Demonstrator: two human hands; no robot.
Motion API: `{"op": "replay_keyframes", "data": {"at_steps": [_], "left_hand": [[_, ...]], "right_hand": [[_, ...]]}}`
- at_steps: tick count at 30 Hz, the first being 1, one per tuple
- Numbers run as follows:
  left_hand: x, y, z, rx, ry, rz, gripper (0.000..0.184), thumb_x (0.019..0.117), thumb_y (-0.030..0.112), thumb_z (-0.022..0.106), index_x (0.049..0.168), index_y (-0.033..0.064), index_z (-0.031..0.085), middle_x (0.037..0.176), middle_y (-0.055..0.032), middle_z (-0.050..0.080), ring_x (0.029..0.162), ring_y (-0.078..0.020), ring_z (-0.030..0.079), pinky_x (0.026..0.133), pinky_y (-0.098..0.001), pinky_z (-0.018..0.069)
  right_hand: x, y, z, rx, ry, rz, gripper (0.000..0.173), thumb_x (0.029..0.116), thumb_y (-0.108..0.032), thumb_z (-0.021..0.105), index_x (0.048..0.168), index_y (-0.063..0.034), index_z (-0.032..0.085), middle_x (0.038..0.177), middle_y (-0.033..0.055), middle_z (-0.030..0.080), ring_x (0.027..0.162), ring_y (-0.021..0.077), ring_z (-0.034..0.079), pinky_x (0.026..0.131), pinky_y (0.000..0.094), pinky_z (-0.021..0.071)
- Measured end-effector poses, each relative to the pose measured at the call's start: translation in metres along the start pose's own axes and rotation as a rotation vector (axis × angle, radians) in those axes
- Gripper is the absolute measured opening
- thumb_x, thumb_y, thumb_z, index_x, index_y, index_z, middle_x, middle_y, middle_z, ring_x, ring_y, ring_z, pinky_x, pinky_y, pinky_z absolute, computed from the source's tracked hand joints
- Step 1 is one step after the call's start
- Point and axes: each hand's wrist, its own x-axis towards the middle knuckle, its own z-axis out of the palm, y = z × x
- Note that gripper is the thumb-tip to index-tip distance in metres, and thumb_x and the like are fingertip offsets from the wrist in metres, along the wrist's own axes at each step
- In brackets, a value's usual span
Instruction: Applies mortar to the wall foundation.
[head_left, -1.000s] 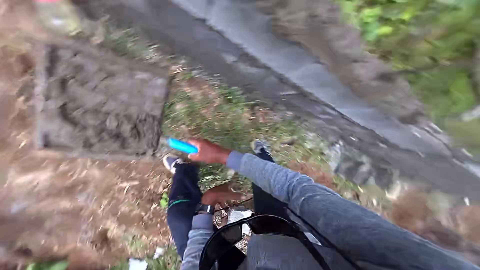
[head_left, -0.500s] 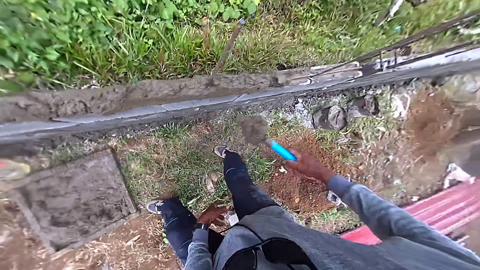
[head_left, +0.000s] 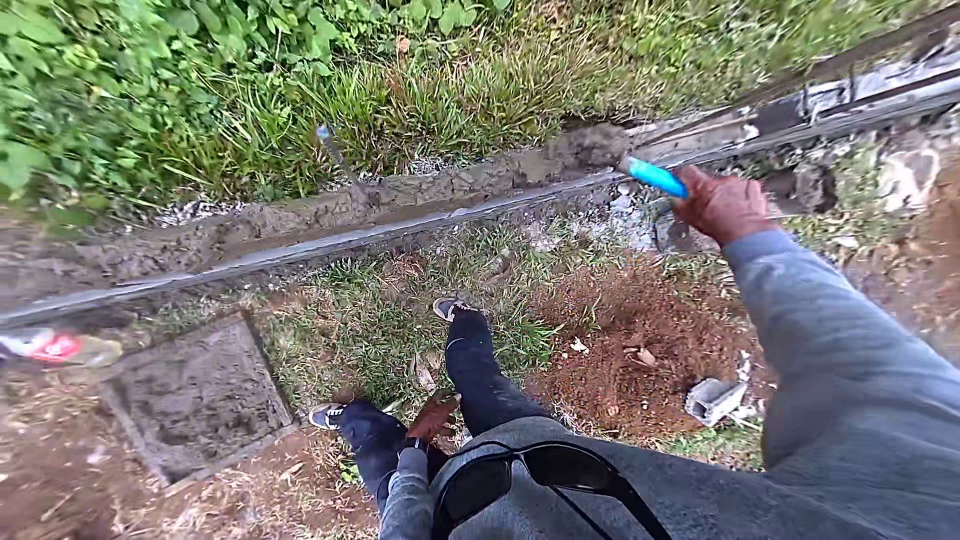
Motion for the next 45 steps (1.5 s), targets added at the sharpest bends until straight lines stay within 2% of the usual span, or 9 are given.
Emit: {"op": "replay_keyframes", "data": {"at_steps": [6, 11, 19, 26, 30, 32, 36, 41, 45], "left_hand": [[-0.001, 0.004, 0.001, -0.016, 0.073, 0.011, 0.063, 0.0994, 0.046, 0.066, 0.152, 0.0171, 0.045, 0.128, -0.0204, 0.066, 0.095, -0.0344, 0.073, 0.077, -0.052, 0.0616], [0.0, 0.019, -0.002, 0.01, 0.115, 0.047, 0.061, 0.1015, 0.041, 0.064, 0.153, 0.0146, 0.044, 0.12, -0.0155, 0.071, 0.093, -0.0299, 0.072, 0.079, -0.0495, 0.0603], [0.004, 0.041, -0.013, 0.047, 0.181, 0.135, 0.058, 0.1023, 0.043, 0.061, 0.15, 0.0137, 0.048, 0.129, -0.0199, 0.066, 0.097, -0.0319, 0.072, 0.082, -0.0515, 0.0609], [0.003, 0.004, -0.046, 0.019, 0.215, 0.188, 0.056, 0.1016, 0.045, 0.061, 0.148, 0.0157, 0.051, 0.126, -0.017, 0.068, 0.097, -0.0295, 0.073, 0.083, -0.0509, 0.0621], [-0.022, -0.025, -0.072, -0.057, 0.195, 0.256, 0.056, 0.1029, 0.044, 0.06, 0.149, 0.0127, 0.05, 0.131, -0.017, 0.066, 0.106, -0.0296, 0.071, 0.089, -0.0511, 0.0605], [-0.03, -0.052, -0.092, -0.056, 0.181, 0.305, 0.055, 0.1028, 0.045, 0.059, 0.146, 0.0112, 0.053, 0.133, -0.0161, 0.066, 0.113, -0.0284, 0.069, 0.096, -0.0513, 0.0577], [-0.03, -0.119, -0.139, -0.069, 0.168, 0.362, 0.061, 0.0978, 0.05, 0.064, 0.145, 0.0122, 0.056, 0.138, -0.0148, 0.064, 0.125, -0.0291, 0.063, 0.108, -0.0557, 0.0496], [-0.015, -0.187, -0.212, -0.002, 0.172, 0.416, 0.062, 0.0976, 0.047, 0.065, 0.144, 0.0069, 0.055, 0.133, -0.0216, 0.064, 0.126, -0.0373, 0.062, 0.105, -0.0632, 0.0476], [-0.01, -0.225, -0.272, -0.092, 0.265, 0.448, 0.062, 0.0971, 0.048, 0.064, 0.143, 0.0086, 0.056, 0.13, -0.0206, 0.066, 0.119, -0.0366, 0.065, 0.099, -0.0615, 0.0526]], "right_hand": [[0.01, -0.01, 0.031, 0.002, 0.066, -0.072, 0.046, 0.1011, -0.015, 0.063, 0.146, -0.0104, 0.052, 0.129, 0.0313, 0.062, 0.108, 0.0583, 0.064, 0.078, 0.0787, 0.0499], [-0.002, -0.048, 0.033, 0.009, 0.043, -0.068, 0.044, 0.1037, -0.012, 0.055, 0.147, -0.0122, 0.049, 0.127, 0.0298, 0.063, 0.101, 0.0569, 0.067, 0.071, 0.0749, 0.0529], [-0.043, -0.126, 0.033, 0.017, 0.112, -0.16, 0.047, 0.104, -0.006, 0.05, 0.151, -0.0075, 0.044, 0.124, 0.0302, 0.062, 0.11, 0.0523, 0.065, 0.082, 0.0661, 0.0554], [-0.134, -0.201, 0.071, 0.282, 0.182, -0.098, 0.053, 0.1021, -0.023, 0.058, 0.153, -0.014, 0.046, 0.129, 0.0235, 0.064, 0.106, 0.0457, 0.068, 0.079, 0.0647, 0.0574], [-0.222, -0.262, 0.127, 0.473, 0.068, -0.094, 0.056, 0.0997, -0.03, 0.056, 0.146, -0.0003, 0.049, 0.13, 0.0255, 0.064, 0.106, 0.0421, 0.07, 0.085, 0.0634, 0.0577], [-0.251, -0.307, 0.153, 0.49, -0.107, -0.141, 0.056, 0.1008, -0.027, 0.059, 0.149, -0.0009, 0.045, 0.131, 0.0286, 0.062, 0.109, 0.0452, 0.068, 0.091, 0.0671, 0.0548], [-0.268, -0.436, 0.214, 0.269, -0.391, -0.398, 0.053, 0.1003, -0.028, 0.058, 0.149, -0.0091, 0.048, 0.114, 0.0286, 0.069, 0.101, 0.0493, 0.069, 0.085, 0.0726, 0.0526], [-0.301, -0.681, 0.282, -0.076, -0.623, -0.808, 0.051, 0.1022, -0.029, 0.056, 0.147, -0.0058, 0.048, 0.12, 0.0279, 0.068, 0.111, 0.0471, 0.067, 0.093, 0.0677, 0.0524], [-0.356, -0.869, 0.352, -0.176, -0.714, -0.895, 0.048, 0.1031, -0.03, 0.059, 0.143, -0.0025, 0.053, 0.123, 0.0309, 0.066, 0.116, 0.0494, 0.064, 0.098, 0.0696, 0.0493]]}}
